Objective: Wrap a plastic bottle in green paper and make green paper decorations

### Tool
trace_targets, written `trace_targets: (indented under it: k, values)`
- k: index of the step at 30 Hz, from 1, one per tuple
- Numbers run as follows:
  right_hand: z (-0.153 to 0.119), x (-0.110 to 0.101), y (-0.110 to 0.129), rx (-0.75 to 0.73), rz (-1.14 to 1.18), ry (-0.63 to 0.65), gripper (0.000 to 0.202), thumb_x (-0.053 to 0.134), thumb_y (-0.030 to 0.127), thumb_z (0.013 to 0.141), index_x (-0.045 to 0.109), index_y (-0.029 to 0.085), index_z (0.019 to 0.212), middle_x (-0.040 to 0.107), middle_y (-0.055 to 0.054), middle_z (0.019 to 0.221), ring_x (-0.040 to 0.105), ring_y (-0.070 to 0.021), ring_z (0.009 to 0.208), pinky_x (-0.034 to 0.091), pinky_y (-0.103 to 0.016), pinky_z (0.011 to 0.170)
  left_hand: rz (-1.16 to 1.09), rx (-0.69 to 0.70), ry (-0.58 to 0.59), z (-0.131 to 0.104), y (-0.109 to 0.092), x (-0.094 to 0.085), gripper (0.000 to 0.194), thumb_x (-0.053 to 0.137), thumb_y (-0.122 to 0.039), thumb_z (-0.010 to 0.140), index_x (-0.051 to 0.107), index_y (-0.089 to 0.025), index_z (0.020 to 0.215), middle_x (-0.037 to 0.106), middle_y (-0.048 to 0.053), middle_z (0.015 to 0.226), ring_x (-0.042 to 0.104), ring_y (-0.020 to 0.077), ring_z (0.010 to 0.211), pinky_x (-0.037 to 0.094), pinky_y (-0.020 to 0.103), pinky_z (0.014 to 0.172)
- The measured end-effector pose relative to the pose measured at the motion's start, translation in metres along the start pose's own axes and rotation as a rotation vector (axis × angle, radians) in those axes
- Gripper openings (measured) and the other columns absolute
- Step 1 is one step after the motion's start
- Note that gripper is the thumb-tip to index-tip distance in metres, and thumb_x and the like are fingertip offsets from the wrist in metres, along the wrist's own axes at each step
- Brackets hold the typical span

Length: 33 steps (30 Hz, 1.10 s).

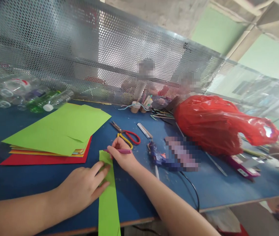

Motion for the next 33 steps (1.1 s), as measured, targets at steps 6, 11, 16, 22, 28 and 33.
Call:
trace_targets:
  k: [6, 11, 16, 22, 28, 33]
  values:
    - [0.0028, 0.0012, -0.0088, 0.006, -0.018, -0.003, 0.034, 0.068, 0.039, 0.072, 0.041, 0.022, 0.063, 0.046, 0.007, 0.057, 0.058, -0.0139, 0.061, 0.042, -0.026, 0.058, -0.007, -0.025, -0.015, -0.0008, 0.0024, 0.0013, 0.038, 0.033, -0.029, 0.094, 0.058, -0.016, 0.121, 0.056, 0.017, 0.129, 0.069, 0.0248, 0.068, 0.058, 0.041, 0.058]
    - [0.0034, 0.0016, -0.0061, -0.033, -0.047, 0.01, 0.031, 0.066, 0.037, 0.075, 0.042, 0.021, 0.064, 0.046, 0.007, 0.059, 0.053, -0.0113, 0.057, 0.043, -0.026, 0.059, -0.032, -0.018, -0.007, 0.0007, 0.0021, 0.0038, 0.04, 0.031, -0.028, 0.095, 0.056, -0.014, 0.123, 0.056, 0.017, 0.13, 0.07, 0.0268, 0.072, 0.058, 0.042, 0.059]
    - [0.0033, 0.0012, -0.0049, -0.044, -0.081, 0.002, 0.031, 0.066, 0.037, 0.075, 0.042, 0.021, 0.063, 0.045, 0.006, 0.06, 0.054, -0.012, 0.059, 0.044, -0.026, 0.06, -0.043, -0.024, -0.011, 0.0008, 0.0027, 0.0023, 0.039, 0.034, -0.029, 0.094, 0.057, -0.015, 0.122, 0.06, 0.015, 0.126, 0.069, 0.0251, 0.069, 0.057, 0.039, 0.057]
    - [0.0035, 0.0008, -0.0093, -0.017, -0.111, 0.01, 0.031, 0.066, 0.037, 0.076, 0.043, 0.021, 0.065, 0.045, 0.005, 0.062, 0.058, -0.0146, 0.064, 0.044, -0.027, 0.061, -0.044, -0.047, -0.018, 0.0007, 0.0034, 0.0008, 0.04, 0.034, -0.028, 0.093, 0.057, -0.014, 0.122, 0.059, 0.015, 0.126, 0.069, 0.0243, 0.066, 0.056, 0.038, 0.053]
    - [0.0035, 0.0022, -0.0098, -0.005, -0.103, 0.028, 0.03, 0.066, 0.037, 0.075, 0.043, 0.021, 0.064, 0.046, 0.005, 0.063, 0.057, -0.0145, 0.064, 0.044, -0.027, 0.061, -0.038, -0.059, -0.013, 0.0008, 0.0029, 0.0009, 0.039, 0.033, -0.028, 0.093, 0.058, -0.015, 0.121, 0.059, 0.014, 0.126, 0.068, 0.0242, 0.065, 0.056, 0.038, 0.053]
    - [0.0024, 0.0035, -0.0089, 0.008, -0.096, 0.035, 0.03, 0.067, 0.036, 0.075, 0.043, 0.021, 0.064, 0.047, 0.004, 0.062, 0.057, -0.0147, 0.063, 0.043, -0.027, 0.059, -0.048, -0.064, -0.009, 0.0005, 0.0027, -0.0007, 0.039, 0.033, -0.027, 0.093, 0.058, -0.015, 0.12, 0.059, 0.014, 0.126, 0.068, 0.0241, 0.064, 0.056, 0.038, 0.052]
Point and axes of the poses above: each hand's wrist, its own z-axis towards the middle knuckle, its own x-axis out of the palm, y = z × x, the point moved 9 cm from there along z, towards the middle knuckle
